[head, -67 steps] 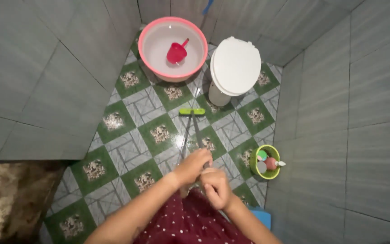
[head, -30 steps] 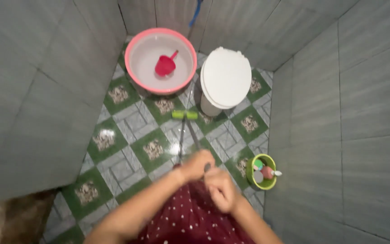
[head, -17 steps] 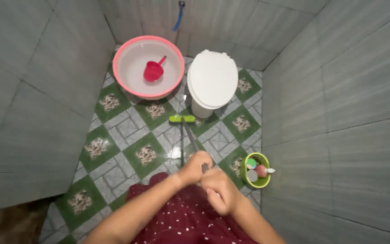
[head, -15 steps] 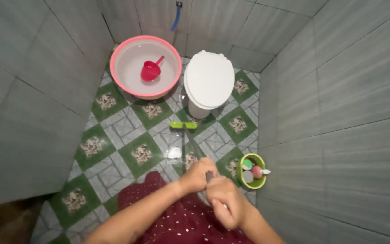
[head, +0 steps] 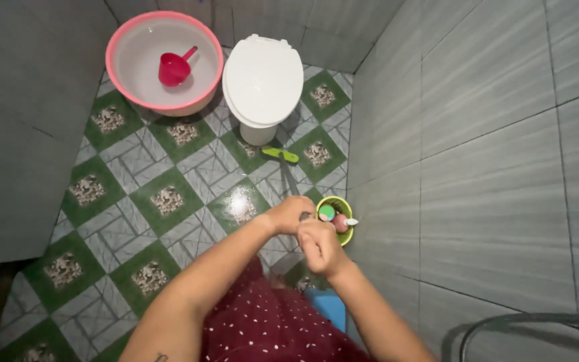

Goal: Scrubbing the tiled floor of a bathroom using a long-handled brush.

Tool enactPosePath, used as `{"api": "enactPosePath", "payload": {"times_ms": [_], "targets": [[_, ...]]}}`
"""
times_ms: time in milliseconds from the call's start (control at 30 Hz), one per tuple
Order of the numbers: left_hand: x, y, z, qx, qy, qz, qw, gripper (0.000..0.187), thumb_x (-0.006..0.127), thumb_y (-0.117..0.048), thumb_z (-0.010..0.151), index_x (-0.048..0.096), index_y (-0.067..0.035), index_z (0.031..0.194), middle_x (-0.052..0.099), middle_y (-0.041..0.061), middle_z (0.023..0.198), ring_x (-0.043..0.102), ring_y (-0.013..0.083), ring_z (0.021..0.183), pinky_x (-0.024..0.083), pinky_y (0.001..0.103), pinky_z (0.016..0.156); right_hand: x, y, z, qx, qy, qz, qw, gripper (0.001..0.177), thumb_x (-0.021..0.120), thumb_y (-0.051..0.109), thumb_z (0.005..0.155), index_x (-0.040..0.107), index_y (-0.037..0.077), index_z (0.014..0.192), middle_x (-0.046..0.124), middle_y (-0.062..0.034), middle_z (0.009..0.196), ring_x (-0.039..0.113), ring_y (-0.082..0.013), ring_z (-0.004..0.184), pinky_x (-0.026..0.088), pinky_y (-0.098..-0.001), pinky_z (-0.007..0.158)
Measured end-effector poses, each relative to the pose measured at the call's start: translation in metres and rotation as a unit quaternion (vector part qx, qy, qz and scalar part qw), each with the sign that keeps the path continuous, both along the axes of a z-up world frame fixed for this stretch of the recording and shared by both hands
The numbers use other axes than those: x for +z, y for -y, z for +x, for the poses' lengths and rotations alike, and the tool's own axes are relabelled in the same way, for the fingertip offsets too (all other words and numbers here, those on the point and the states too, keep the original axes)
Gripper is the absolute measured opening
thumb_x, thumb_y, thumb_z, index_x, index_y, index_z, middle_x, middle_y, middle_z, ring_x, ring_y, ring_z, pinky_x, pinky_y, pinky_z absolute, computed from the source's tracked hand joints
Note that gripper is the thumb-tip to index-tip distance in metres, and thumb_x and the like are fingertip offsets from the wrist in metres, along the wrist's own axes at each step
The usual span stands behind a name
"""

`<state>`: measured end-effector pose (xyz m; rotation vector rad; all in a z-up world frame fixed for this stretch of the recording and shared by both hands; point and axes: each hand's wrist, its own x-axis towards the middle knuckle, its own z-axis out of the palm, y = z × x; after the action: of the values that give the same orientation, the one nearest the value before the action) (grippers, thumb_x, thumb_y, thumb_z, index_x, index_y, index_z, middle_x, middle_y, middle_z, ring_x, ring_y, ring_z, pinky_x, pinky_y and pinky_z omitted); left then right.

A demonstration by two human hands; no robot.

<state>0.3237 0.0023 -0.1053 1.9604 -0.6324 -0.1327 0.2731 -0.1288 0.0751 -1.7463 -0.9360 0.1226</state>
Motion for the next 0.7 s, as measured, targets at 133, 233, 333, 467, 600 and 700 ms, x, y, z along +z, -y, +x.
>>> {"api": "enactPosePath", "payload": {"times_ms": [133,233,333,467,600,700], "targets": [[0.025,0.004,0.012,-0.017,-0.026,0.012,0.999,0.017,0.072,-0.026,0.077,0.071,-0.009,0.075,0.069,0.013,0.081,0.066,0.0363,0.082,0.054,0.044,0.082,-0.001,0.006,0.011,-0.013,0.029,-0.031,0.999,0.041,0.042,0.019,0.099,0.043,0.013,0.059,0.044,-0.0107,0.053,0.045,-0.0344,0.049,0.042,-0.0396,0.051],[0.014,0.013,0.004,-0.061,0.003,-0.015,0.998,0.031,0.065,-0.04,0.083,0.067,-0.011,0.073,0.068,0.011,0.079,0.066,0.0339,0.085,0.054,0.042,0.082,-0.012,0.011,0.004,-0.005,0.027,-0.064,0.998,0.034,0.049,0.016,0.092,0.041,0.015,0.059,0.043,-0.0096,0.052,0.048,-0.036,0.051,0.043,-0.04,0.052],[-0.002,0.013,0.028,-0.062,0.03,-0.009,0.998,0.032,0.066,-0.04,0.085,0.07,-0.011,0.073,0.069,0.014,0.08,0.065,0.0369,0.085,0.054,0.046,0.081,-0.027,0.012,0.023,0.015,0.024,-0.069,0.997,0.033,0.049,0.016,0.091,0.041,0.015,0.059,0.043,-0.007,0.053,0.047,-0.031,0.05,0.044,-0.036,0.053],[-0.026,0.011,0.055,-0.055,0.025,-0.005,0.998,0.034,0.066,-0.044,0.084,0.067,-0.011,0.075,0.066,0.013,0.081,0.063,0.035,0.087,0.053,0.044,0.084,-0.047,0.012,0.043,0.0,0.037,-0.104,0.994,0.031,0.049,0.018,0.092,0.044,0.015,0.061,0.045,-0.0102,0.055,0.049,-0.0341,0.053,0.045,-0.0399,0.055],[-0.032,0.009,0.066,-0.068,0.012,0.059,0.996,0.03,0.071,-0.042,0.081,0.065,-0.014,0.074,0.067,0.008,0.081,0.067,0.0325,0.089,0.042,0.039,0.111,-0.048,0.01,0.05,0.021,0.033,-0.104,0.994,0.027,0.048,0.016,0.09,0.046,0.013,0.063,0.046,-0.012,0.057,0.05,-0.038,0.056,0.046,-0.0432,0.056],[-0.053,0.017,0.065,-0.085,0.018,0.073,0.994,0.03,0.072,-0.044,0.08,0.064,-0.015,0.078,0.068,0.006,0.085,0.068,0.0302,0.095,0.038,0.042,0.115,-0.044,0.016,0.049,0.02,0.019,-0.119,0.993,0.028,0.049,0.017,0.091,0.047,0.014,0.063,0.046,-0.0101,0.057,0.051,-0.0349,0.056,0.047,-0.0409,0.057]]}}
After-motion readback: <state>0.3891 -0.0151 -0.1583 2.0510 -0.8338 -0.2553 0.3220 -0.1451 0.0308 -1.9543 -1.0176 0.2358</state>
